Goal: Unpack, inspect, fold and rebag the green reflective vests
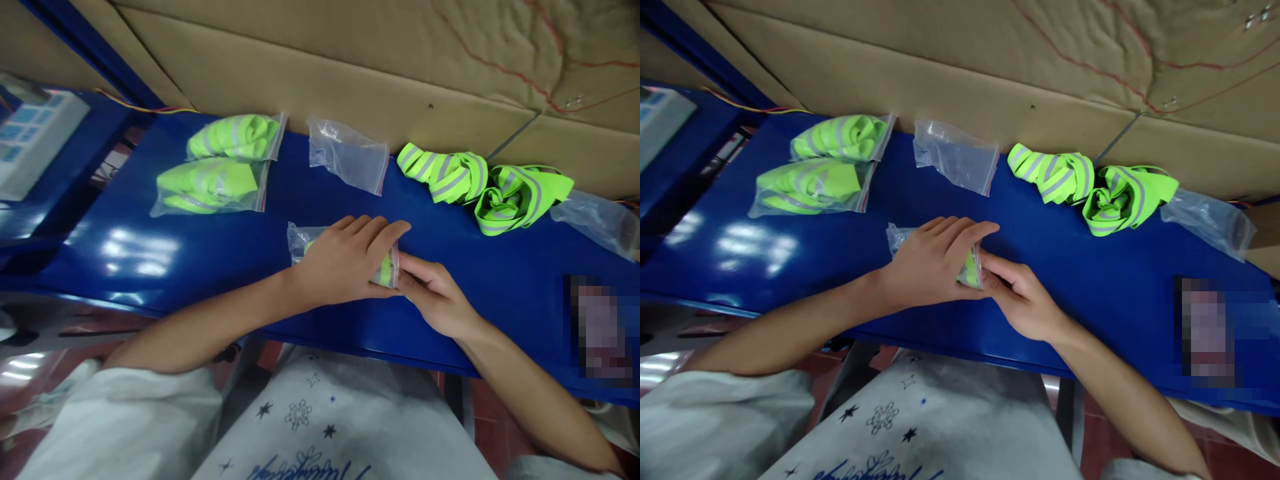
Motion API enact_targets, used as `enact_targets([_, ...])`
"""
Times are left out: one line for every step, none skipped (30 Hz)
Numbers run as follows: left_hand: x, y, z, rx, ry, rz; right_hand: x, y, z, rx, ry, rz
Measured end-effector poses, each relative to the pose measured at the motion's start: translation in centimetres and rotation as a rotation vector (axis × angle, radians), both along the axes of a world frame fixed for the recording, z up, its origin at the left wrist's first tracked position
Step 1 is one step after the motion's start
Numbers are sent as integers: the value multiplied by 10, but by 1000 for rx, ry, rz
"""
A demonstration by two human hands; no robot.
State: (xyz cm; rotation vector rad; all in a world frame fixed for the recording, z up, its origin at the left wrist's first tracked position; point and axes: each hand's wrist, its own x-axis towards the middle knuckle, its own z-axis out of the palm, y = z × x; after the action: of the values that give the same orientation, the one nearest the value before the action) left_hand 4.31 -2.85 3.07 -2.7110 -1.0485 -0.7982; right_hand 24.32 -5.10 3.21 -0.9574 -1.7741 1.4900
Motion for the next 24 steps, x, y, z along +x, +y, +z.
enact_targets([0, -1, 1, 9, 18, 4, -1, 2, -3, -14, 30, 5])
enact_targets([0, -2, 2, 15, 35, 3, -1, 3, -6, -19, 45, 10])
enact_targets([0, -2, 2, 18, 45, -3, -1, 4, -9, -4, 34, 17])
enact_targets([-1, -3, 3, 15, 48, -14, -1, 5, -9, 36, -2, 24])
enact_targets([-2, -3, 3, 5, 40, -30, 1, 5, -9, 100, -57, 34])
enact_targets([-4, -2, 3, -9, 24, -50, 3, 5, -6, 179, -126, 47])
enact_targets([-5, -1, 4, -29, 5, -67, 5, 4, -2, 260, -198, 66])
enact_targets([-7, 0, 4, -53, -15, -80, 8, 3, 2, 337, -264, 87])
enact_targets([-10, 2, 5, -80, -38, -86, 12, 3, 7, 405, -320, 105])
enact_targets([-12, 3, 5, -111, -63, -86, 16, 3, 13, 459, -367, 115])
enact_targets([-14, 5, 6, -144, -93, -83, 20, 3, 17, 500, -406, 113])
enact_targets([-16, 6, 6, -179, -121, -76, 23, 4, 21, 527, -428, 101])
enact_targets([-17, 7, 7, -211, -144, -71, 26, 5, 24, 538, -436, 89])
enact_targets([-19, 7, 7, -235, -157, -70, 29, 6, 26, 531, -431, 88])
enact_targets([-19, 7, 8, -251, -157, -74, 30, 7, 26, 509, -417, 95])
enact_targets([-19, 6, 8, -257, -142, -84, 29, 7, 26, 482, -396, 101])
enact_targets([-18, 4, 8, -252, -118, -101, 27, 7, 25, 457, -371, 97])
enact_targets([-18, 2, 8, -237, -90, -126, 24, 6, 23, 439, -344, 85])
enact_targets([-16, 0, 8, -217, -58, -155, 20, 4, 22, 428, -317, 63])
enact_targets([-15, -2, 7, -198, -25, -183, 15, 2, 20, 423, -293, 32])
enact_targets([-14, -3, 7, -178, 3, -206, 11, -1, 18, 422, -275, 5])
enact_targets([-13, -5, 7, -159, 24, -222, 8, -3, 16, 423, -267, -10])
enact_targets([-12, -6, 7, -143, 41, -231, 5, -5, 13, 420, -270, -4])
enact_targets([-12, -6, 7, -131, 54, -239, 3, -6, 11, 418, -281, 26])
